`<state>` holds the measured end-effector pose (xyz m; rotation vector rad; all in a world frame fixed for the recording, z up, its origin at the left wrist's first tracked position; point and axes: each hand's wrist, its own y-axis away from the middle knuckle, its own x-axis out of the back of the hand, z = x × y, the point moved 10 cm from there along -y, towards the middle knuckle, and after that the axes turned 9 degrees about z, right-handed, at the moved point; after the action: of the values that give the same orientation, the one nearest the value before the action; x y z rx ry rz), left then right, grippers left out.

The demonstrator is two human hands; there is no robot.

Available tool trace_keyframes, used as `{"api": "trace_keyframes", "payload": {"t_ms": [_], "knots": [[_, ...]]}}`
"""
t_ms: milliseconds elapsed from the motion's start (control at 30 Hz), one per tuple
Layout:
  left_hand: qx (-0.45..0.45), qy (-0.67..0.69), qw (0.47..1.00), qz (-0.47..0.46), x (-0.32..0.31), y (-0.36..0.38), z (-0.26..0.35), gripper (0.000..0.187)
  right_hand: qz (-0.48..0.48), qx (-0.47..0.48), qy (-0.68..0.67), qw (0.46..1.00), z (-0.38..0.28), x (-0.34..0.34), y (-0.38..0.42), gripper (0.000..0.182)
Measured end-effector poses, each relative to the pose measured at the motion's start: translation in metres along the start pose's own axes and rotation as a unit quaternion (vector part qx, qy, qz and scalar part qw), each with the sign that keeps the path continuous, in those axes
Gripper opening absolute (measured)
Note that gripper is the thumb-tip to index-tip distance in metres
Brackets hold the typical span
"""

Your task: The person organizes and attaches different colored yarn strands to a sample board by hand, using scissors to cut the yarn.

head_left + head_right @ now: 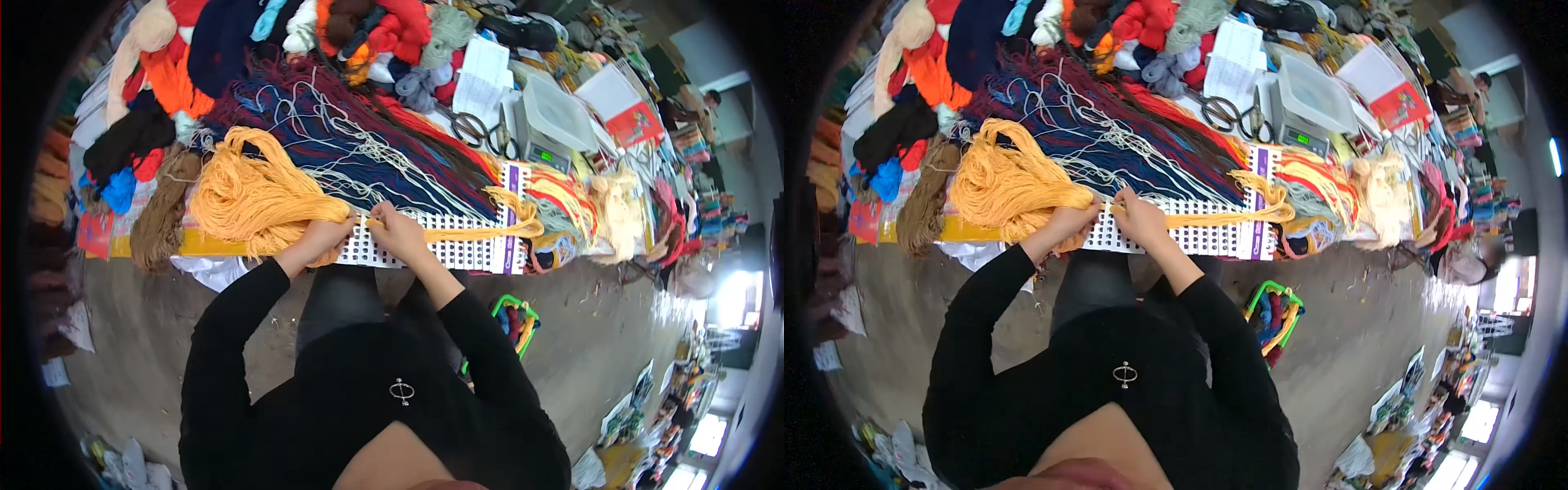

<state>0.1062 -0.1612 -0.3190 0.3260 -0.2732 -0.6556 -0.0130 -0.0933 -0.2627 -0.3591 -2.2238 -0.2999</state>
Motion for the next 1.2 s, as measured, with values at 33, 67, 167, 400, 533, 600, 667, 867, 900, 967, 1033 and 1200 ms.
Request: {"api": "trace_keyframes", "payload": {"t_ms": [33,67,167,400,533,600,667,867,900,967,1033,1200], "knots": [[-0.005,0.004,1.000,0.015,0.010,-0.001,-0.001,0.022,0.007,0.006,0.006,1.000,0.001,0.000,0.001,0.031],[-0.010,0.002,1.000,0.029,0.024,-0.003,-0.002,0.022,0.017,0.009,0.006,1.000,0.002,-0.002,0.001,0.030],[0.114,0.121,0.986,-0.015,0.013,0.002,-0.014,0.025,0.010,0.010,0.019,1.000,0.005,-0.009,0.000,0.028],[0.113,0.120,0.984,0.063,0.015,0.012,-0.002,0.021,0.075,0.060,0.007,0.995,-0.007,0.002,0.004,0.023],[0.088,0.097,0.990,0.058,0.021,0.011,0.001,0.022,0.099,0.061,0.052,0.992,-0.008,-0.002,0.007,0.026],[0.150,0.228,0.962,0.000,0.020,0.014,0.001,0.022,0.105,0.049,0.064,0.991,-0.006,-0.004,0.009,0.025],[0.186,0.328,0.923,-0.072,0.030,0.019,0.003,0.023,0.104,0.029,0.090,0.990,-0.008,-0.006,0.010,0.025],[0.136,0.436,0.881,-0.128,0.044,0.047,0.079,0.037,0.212,0.087,-0.005,0.973,-0.016,0.012,0.024,0.020],[0.132,0.395,0.891,-0.182,0.025,0.046,0.077,0.041,0.218,0.087,-0.024,0.972,-0.014,0.016,0.026,0.020],[0.248,0.315,0.889,-0.221,-0.004,0.036,0.014,0.051,0.251,0.090,-0.102,0.958,-0.008,0.020,0.028,0.019],[0.180,0.186,0.936,-0.239,-0.031,0.027,0.000,0.047,0.236,0.067,-0.112,0.963,-0.005,0.017,0.027,0.018],[0.080,0.023,0.988,-0.131,-0.016,0.015,0.019,0.011,0.197,0.129,0.033,0.971,-0.026,0.012,0.024,0.021]]}}
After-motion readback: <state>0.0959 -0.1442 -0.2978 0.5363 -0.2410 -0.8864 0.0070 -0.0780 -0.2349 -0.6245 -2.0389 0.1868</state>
